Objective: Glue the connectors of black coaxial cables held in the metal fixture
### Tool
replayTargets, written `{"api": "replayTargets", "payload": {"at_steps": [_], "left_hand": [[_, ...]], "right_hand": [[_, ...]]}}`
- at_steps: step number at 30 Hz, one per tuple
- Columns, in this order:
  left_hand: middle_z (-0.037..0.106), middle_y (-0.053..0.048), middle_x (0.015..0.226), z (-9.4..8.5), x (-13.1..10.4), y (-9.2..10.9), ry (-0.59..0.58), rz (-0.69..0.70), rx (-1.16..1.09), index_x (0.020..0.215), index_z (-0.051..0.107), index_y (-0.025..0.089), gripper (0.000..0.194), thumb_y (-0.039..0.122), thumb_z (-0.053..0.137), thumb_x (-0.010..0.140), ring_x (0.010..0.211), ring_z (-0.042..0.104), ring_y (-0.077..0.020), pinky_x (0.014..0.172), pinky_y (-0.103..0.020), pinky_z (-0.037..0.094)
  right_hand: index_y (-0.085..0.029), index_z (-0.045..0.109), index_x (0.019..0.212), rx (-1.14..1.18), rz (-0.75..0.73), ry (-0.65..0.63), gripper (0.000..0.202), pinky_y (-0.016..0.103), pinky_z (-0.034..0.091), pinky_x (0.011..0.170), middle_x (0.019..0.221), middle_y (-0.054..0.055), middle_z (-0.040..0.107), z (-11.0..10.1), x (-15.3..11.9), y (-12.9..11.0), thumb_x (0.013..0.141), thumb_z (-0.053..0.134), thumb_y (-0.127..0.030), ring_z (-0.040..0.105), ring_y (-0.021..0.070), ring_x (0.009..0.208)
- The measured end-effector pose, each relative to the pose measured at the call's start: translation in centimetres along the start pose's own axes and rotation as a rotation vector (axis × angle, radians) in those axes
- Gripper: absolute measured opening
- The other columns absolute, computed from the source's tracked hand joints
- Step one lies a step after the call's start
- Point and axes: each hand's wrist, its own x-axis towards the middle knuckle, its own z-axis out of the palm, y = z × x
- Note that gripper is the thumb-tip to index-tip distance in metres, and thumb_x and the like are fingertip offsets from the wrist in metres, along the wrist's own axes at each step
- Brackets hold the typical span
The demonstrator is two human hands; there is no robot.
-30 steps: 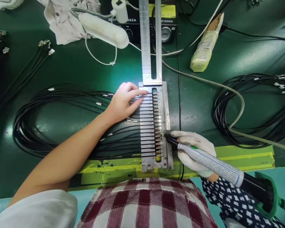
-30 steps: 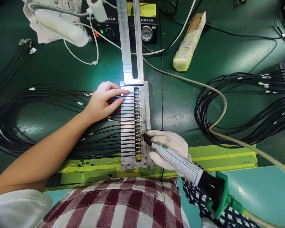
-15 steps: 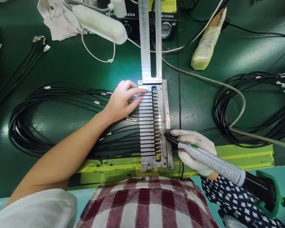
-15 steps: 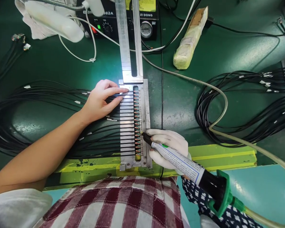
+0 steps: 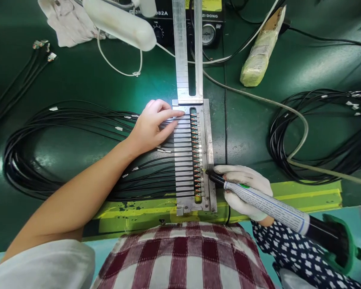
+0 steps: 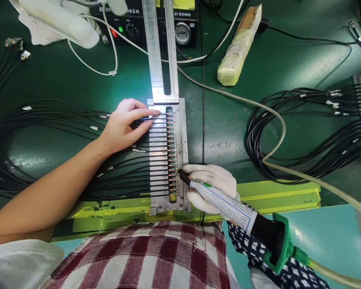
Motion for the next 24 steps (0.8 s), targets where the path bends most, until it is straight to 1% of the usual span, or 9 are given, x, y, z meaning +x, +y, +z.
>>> {"api": "replayTargets", "payload": {"at_steps": [5,8,13,17,21,24], "left_hand": [[0.060,-0.008,0.100,-0.04,-0.01,-0.04,0.007,0.013,0.006,0.120,0.071,0.023,0.032,0.032,0.052,0.097,0.098,0.055,-0.0239,0.089,-0.041,0.046],[0.060,-0.008,0.100,-0.08,-0.01,-0.02,0.008,0.014,0.002,0.120,0.071,0.023,0.032,0.032,0.052,0.097,0.098,0.055,-0.0241,0.089,-0.042,0.046],[0.060,-0.008,0.101,-0.13,-0.01,-0.05,-0.005,0.000,0.001,0.121,0.070,0.023,0.031,0.032,0.053,0.096,0.099,0.055,-0.0244,0.090,-0.042,0.046],[0.060,-0.008,0.101,-0.10,-0.01,-0.06,0.004,0.013,-0.001,0.120,0.071,0.022,0.031,0.031,0.054,0.096,0.098,0.055,-0.0242,0.089,-0.042,0.047],[0.060,-0.007,0.101,0.01,0.00,-0.06,0.015,0.011,0.002,0.120,0.071,0.023,0.030,0.031,0.053,0.096,0.098,0.055,-0.0241,0.089,-0.042,0.047],[0.060,-0.007,0.100,0.11,0.01,-0.15,0.025,0.019,0.000,0.120,0.071,0.023,0.031,0.031,0.054,0.096,0.098,0.055,-0.0240,0.089,-0.042,0.046]], "right_hand": [[-0.019,0.066,0.100,-0.003,0.000,-0.010,0.015,0.035,0.065,0.078,0.104,0.012,0.076,-0.17,0.16,-0.10,0.086,0.070,-0.018,0.076,0.0255,0.092],[-0.018,0.066,0.101,-0.015,0.010,-0.031,0.015,0.036,0.065,0.080,0.104,0.012,0.076,-0.22,0.18,-0.06,0.086,0.070,-0.018,0.076,0.0260,0.092],[-0.019,0.066,0.101,-0.001,0.022,0.006,0.015,0.037,0.065,0.081,0.106,0.012,0.076,0.01,0.09,0.14,0.087,0.071,-0.020,0.075,0.0261,0.094],[-0.020,0.066,0.100,-0.030,0.028,0.012,0.013,0.037,0.065,0.078,0.106,0.011,0.076,0.19,0.18,0.21,0.088,0.070,-0.021,0.076,0.0259,0.091],[-0.019,0.066,0.100,-0.045,-0.023,0.037,0.014,0.036,0.065,0.078,0.106,0.011,0.076,0.06,0.06,0.15,0.087,0.070,-0.021,0.076,0.0260,0.091],[-0.018,0.066,0.104,-0.033,-0.091,0.077,0.017,0.034,0.065,0.076,0.105,0.012,0.076,-0.14,-0.34,-0.19,0.087,0.070,-0.020,0.076,0.0256,0.092]]}}
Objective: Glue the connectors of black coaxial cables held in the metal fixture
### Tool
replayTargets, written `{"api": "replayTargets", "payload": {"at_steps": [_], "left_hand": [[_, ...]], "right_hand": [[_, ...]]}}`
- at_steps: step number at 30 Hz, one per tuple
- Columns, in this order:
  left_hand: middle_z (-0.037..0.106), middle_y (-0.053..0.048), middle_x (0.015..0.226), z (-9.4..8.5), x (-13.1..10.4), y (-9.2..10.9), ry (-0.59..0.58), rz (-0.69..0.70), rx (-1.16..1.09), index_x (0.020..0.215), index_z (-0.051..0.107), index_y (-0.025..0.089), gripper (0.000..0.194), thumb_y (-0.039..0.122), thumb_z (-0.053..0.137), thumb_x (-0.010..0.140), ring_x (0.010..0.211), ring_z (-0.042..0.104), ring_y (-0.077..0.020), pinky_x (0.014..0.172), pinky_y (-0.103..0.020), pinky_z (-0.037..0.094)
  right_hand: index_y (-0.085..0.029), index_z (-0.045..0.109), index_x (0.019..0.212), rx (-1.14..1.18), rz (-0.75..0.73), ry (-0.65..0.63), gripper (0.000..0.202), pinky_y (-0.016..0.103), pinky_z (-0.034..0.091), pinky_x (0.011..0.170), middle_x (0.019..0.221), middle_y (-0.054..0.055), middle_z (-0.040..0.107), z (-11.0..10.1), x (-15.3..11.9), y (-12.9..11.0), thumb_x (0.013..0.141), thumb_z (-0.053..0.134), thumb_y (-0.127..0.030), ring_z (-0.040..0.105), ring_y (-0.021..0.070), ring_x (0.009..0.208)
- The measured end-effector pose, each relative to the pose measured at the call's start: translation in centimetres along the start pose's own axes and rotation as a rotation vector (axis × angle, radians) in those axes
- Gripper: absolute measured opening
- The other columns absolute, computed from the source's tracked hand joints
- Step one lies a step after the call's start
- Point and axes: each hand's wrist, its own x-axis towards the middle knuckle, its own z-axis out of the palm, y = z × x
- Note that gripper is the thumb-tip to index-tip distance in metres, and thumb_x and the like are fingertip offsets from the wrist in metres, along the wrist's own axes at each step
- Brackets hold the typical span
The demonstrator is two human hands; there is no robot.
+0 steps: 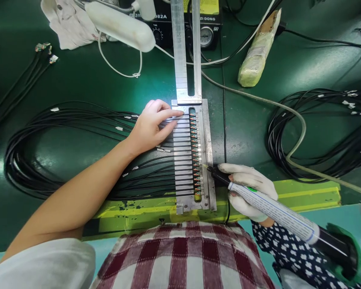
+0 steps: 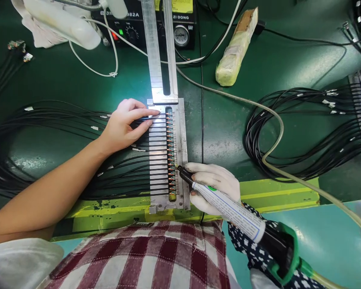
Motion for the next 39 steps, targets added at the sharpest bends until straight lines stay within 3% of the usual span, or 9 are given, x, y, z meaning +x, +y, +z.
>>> {"api": "replayTargets", "payload": {"at_steps": [22,39], "left_hand": [[0.060,-0.008,0.100,-0.06,-0.01,0.14,-0.010,-0.021,-0.023,0.119,0.072,0.023,0.031,0.030,0.054,0.095,0.099,0.055,-0.0252,0.092,-0.044,0.045],[0.060,-0.008,0.101,-0.09,0.00,0.15,-0.022,-0.030,-0.011,0.121,0.071,0.023,0.032,0.030,0.054,0.095,0.100,0.055,-0.0254,0.094,-0.045,0.045]], "right_hand": [[-0.018,0.066,0.102,0.001,0.084,-0.101,0.017,0.034,0.065,0.079,0.103,0.011,0.076,0.10,0.10,-0.73,0.086,0.070,-0.016,0.076,0.0251,0.091],[-0.017,0.067,0.101,0.035,0.075,-0.066,0.015,0.036,0.065,0.075,0.101,0.012,0.076,0.34,-0.34,-0.41,0.086,0.070,-0.018,0.076,0.0258,0.090]]}}
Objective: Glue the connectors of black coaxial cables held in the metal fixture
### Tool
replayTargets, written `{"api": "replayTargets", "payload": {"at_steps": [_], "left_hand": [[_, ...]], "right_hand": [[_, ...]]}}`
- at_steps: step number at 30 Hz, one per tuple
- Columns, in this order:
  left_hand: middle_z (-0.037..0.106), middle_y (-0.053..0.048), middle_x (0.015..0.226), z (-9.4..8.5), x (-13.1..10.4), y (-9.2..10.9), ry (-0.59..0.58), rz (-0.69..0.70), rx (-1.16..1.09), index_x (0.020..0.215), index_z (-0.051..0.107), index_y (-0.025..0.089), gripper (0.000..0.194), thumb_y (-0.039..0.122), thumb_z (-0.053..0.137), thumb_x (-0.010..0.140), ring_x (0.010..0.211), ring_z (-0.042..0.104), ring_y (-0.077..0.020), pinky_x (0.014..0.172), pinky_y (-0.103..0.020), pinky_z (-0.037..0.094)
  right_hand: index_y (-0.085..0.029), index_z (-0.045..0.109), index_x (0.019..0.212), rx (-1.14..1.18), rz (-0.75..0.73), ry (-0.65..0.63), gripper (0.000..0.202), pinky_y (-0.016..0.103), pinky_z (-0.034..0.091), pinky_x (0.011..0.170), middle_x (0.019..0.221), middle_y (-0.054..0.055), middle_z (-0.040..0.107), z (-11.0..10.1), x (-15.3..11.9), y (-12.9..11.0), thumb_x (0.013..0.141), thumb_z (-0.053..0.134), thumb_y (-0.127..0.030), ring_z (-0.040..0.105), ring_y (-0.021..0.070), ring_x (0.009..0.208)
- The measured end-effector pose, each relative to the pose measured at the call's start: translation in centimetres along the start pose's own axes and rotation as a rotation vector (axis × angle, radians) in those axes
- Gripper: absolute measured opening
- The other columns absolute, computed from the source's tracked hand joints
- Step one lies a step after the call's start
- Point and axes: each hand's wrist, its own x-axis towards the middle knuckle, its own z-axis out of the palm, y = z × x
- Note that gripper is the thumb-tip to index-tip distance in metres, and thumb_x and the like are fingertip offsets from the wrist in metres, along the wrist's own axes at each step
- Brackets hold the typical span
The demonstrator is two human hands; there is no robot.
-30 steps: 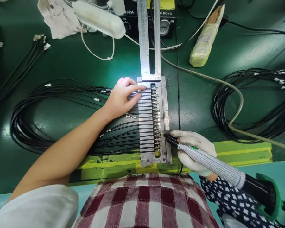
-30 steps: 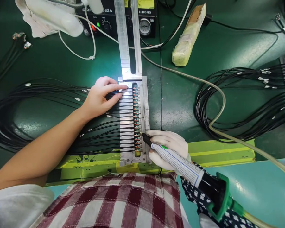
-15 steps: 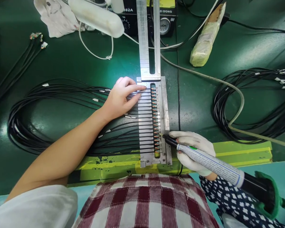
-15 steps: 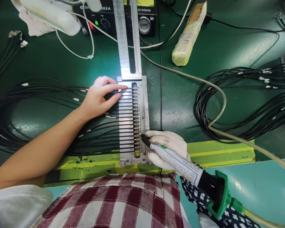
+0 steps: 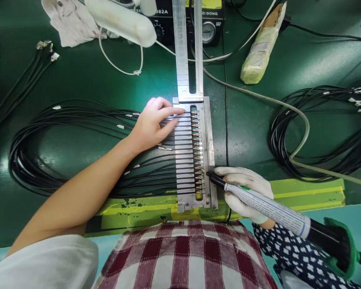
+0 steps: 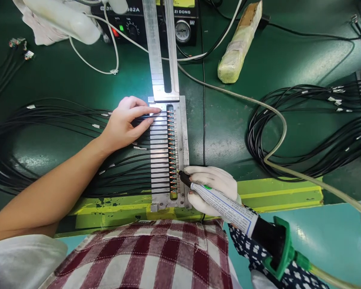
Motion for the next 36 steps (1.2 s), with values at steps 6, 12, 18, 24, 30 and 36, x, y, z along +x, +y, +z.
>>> {"api": "replayTargets", "payload": {"at_steps": [6,12,18,24,30,36], "left_hand": [[0.061,-0.008,0.101,-0.1,0.1,0.1,-0.007,-0.013,0.013,0.120,0.071,0.024,0.032,0.031,0.053,0.095,0.100,0.055,-0.0252,0.092,-0.044,0.046],[0.059,-0.008,0.102,-0.1,0.1,0.1,-0.022,-0.031,0.017,0.121,0.071,0.024,0.032,0.032,0.052,0.095,0.102,0.054,-0.0256,0.092,-0.043,0.045],[0.060,-0.008,0.101,-0.2,0.1,0.1,-0.011,-0.007,-0.006,0.120,0.071,0.024,0.032,0.031,0.053,0.095,0.100,0.055,-0.0255,0.092,-0.044,0.046],[0.060,-0.008,0.103,-0.1,0.1,0.0,-0.016,-0.019,-0.001,0.121,0.070,0.025,0.033,0.032,0.053,0.094,0.103,0.055,-0.0267,0.095,-0.046,0.044],[0.060,-0.008,0.102,0.0,0.1,0.0,-0.017,-0.024,0.007,0.121,0.070,0.025,0.033,0.032,0.052,0.095,0.103,0.054,-0.0266,0.094,-0.046,0.044],[0.060,-0.008,0.100,0.0,0.1,0.1,-0.005,-0.014,-0.006,0.120,0.071,0.024,0.032,0.031,0.053,0.094,0.101,0.055,-0.0260,0.095,-0.046,0.043]], "right_hand": [[-0.018,0.067,0.102,-0.030,0.016,-0.032,0.017,0.035,0.066,0.078,0.104,0.012,0.076,-0.2,0.1,0.0,0.086,0.071,-0.018,0.076,0.0258,0.091],[-0.018,0.067,0.103,-0.034,0.011,-0.009,0.019,0.035,0.066,0.079,0.104,0.012,0.076,-0.1,0.1,0.1,0.085,0.072,-0.018,0.076,0.0260,0.092],[-0.017,0.066,0.104,-0.045,-0.044,0.005,0.018,0.034,0.066,0.076,0.104,0.013,0.076,-0.3,-0.1,0.2,0.086,0.071,-0.018,0.076,0.0262,0.091],[-0.018,0.068,0.106,-0.051,-0.094,0.072,0.020,0.035,0.066,0.071,0.103,0.012,0.077,-0.2,-1.1,-0.4,0.086,0.069,-0.021,0.077,0.0269,0.087],[-0.020,0.065,0.106,-0.087,-0.075,-0.010,0.021,0.036,0.065,0.071,0.105,0.011,0.076,0.2,-1.4,-0.4,0.085,0.067,-0.019,0.077,0.0264,0.086],[-0.019,0.065,0.106,-0.078,-0.069,0.003,0.021,0.036,0.064,0.072,0.107,0.011,0.076,0.3,-1.5,-0.2,0.085,0.068,-0.019,0.076,0.0260,0.089]]}}
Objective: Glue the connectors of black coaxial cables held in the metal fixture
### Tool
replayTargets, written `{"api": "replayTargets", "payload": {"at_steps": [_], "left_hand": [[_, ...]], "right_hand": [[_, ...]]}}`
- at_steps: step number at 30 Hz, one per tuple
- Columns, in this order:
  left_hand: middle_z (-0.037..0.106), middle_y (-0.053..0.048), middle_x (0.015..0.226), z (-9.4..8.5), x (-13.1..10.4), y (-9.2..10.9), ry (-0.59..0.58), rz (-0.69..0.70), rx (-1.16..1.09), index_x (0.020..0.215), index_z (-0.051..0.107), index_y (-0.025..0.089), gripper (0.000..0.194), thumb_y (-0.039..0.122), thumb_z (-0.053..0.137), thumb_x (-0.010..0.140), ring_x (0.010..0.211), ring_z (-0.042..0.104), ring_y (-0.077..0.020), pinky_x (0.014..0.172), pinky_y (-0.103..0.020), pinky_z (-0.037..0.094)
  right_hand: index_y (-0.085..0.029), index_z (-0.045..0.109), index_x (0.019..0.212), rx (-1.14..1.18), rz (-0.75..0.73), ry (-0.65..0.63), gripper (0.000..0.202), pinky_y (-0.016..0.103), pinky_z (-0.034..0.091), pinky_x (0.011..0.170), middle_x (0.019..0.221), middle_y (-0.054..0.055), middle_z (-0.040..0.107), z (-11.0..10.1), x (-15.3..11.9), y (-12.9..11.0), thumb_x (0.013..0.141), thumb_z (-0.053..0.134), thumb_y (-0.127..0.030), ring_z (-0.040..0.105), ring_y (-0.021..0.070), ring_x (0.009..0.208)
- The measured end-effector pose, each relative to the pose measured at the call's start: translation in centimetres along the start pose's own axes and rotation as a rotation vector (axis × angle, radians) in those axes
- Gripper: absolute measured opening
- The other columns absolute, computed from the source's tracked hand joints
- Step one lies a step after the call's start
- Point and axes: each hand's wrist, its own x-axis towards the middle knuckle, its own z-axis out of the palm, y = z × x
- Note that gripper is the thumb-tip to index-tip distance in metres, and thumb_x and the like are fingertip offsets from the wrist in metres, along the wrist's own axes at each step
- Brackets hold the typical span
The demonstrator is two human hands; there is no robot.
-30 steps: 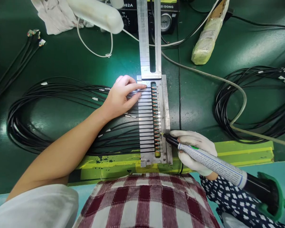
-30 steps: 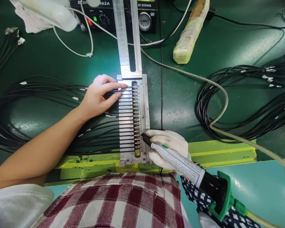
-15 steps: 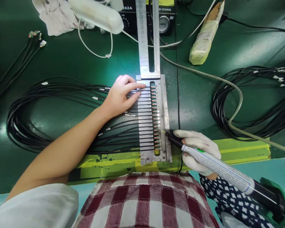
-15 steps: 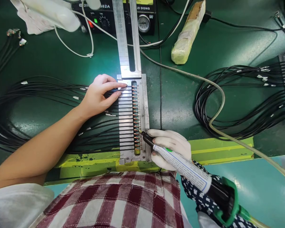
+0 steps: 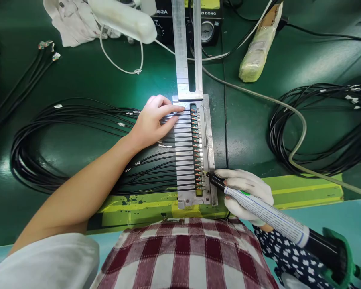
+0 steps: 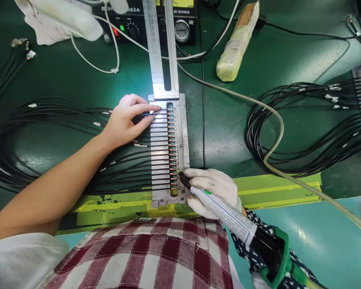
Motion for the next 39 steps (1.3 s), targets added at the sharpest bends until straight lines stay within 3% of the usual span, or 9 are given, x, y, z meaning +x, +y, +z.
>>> {"api": "replayTargets", "payload": {"at_steps": [39], "left_hand": [[0.060,-0.007,0.100,0.16,-0.07,-0.28,0.024,0.030,-0.004,0.120,0.072,0.023,0.032,0.031,0.054,0.095,0.100,0.056,-0.0246,0.093,-0.043,0.045]], "right_hand": [[-0.018,0.065,0.106,-0.009,-0.010,-0.003,0.018,0.034,0.064,0.069,0.105,0.013,0.076,-0.12,0.30,-0.09,0.088,0.067,-0.019,0.076,0.0259,0.088]]}}
